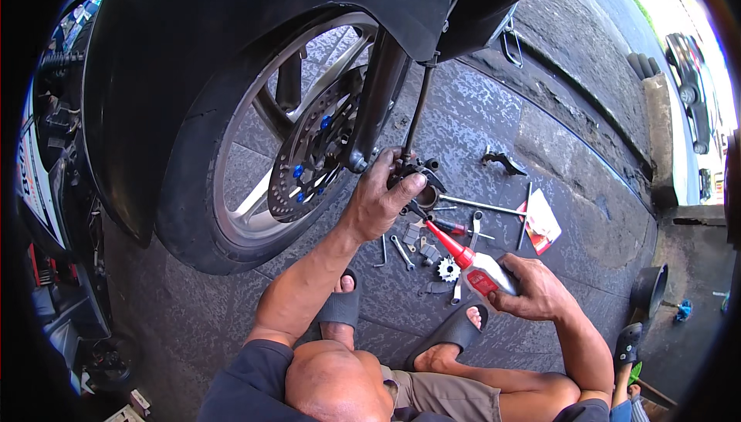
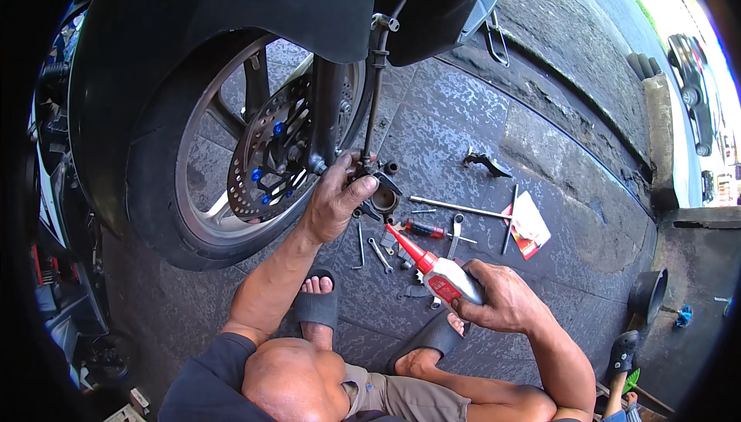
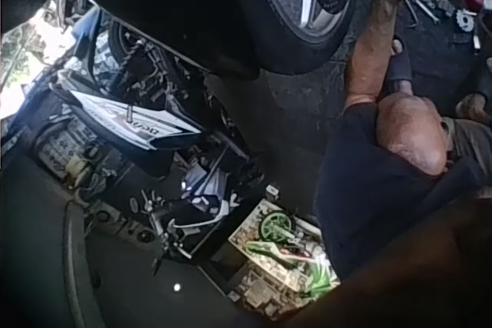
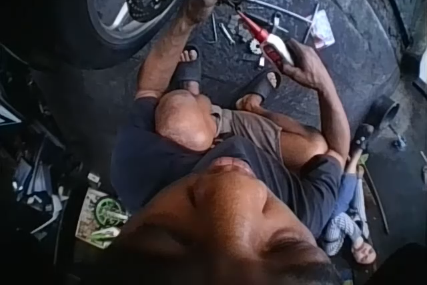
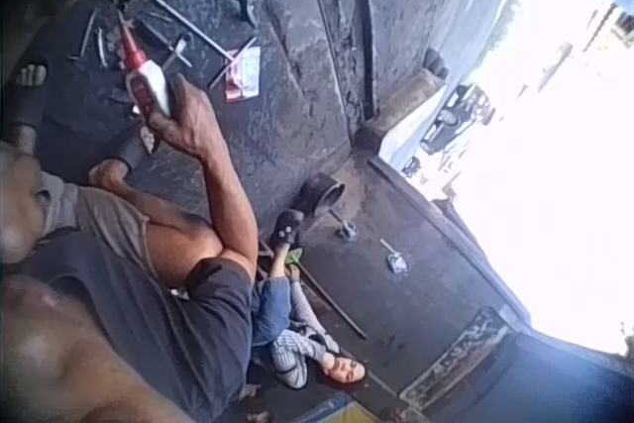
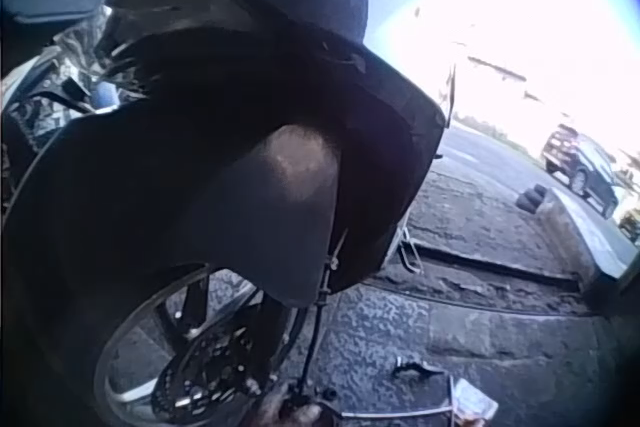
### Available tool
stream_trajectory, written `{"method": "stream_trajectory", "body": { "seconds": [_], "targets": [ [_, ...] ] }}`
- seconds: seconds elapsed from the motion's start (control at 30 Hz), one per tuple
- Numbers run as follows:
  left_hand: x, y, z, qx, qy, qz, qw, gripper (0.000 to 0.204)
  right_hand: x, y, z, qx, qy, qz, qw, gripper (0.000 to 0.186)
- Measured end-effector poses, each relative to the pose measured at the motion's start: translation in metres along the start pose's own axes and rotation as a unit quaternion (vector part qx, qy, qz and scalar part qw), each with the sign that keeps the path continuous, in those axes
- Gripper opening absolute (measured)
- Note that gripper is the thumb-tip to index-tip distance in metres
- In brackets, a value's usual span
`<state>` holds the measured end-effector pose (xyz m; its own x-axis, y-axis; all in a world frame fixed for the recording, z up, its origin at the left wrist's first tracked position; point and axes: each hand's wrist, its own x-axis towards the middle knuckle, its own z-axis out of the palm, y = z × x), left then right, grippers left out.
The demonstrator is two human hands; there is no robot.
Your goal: The person is cleaning and servicing a motorcycle's front disc brake caliper.
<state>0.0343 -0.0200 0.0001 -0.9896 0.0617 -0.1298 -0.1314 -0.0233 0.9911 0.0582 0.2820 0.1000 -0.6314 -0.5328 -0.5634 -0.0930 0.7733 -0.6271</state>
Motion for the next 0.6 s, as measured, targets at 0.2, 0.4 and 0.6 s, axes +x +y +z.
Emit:
{"method": "stream_trajectory", "body": {
  "seconds": [0.2, 0.4, 0.6],
  "targets": [
    [0.001, -0.003, 0.002, 0.004, 0.016, 0.030, 0.999, 0.065, -0.001, -0.002, -0.002, 0.003, 0.003, 0.004, 1.000, 0.044],
    [0.000, -0.002, 0.002, 0.009, 0.019, 0.032, 0.999, 0.063, -0.002, -0.001, -0.003, 0.009, 0.002, -0.001, 1.000, 0.042],
    [-0.001, 0.000, 0.001, -0.020, -0.002, 0.015, 1.000, 0.059, -0.002, 0.008, -0.001, 0.005, 0.003, 0.000, 1.000, 0.043]
  ]
}}
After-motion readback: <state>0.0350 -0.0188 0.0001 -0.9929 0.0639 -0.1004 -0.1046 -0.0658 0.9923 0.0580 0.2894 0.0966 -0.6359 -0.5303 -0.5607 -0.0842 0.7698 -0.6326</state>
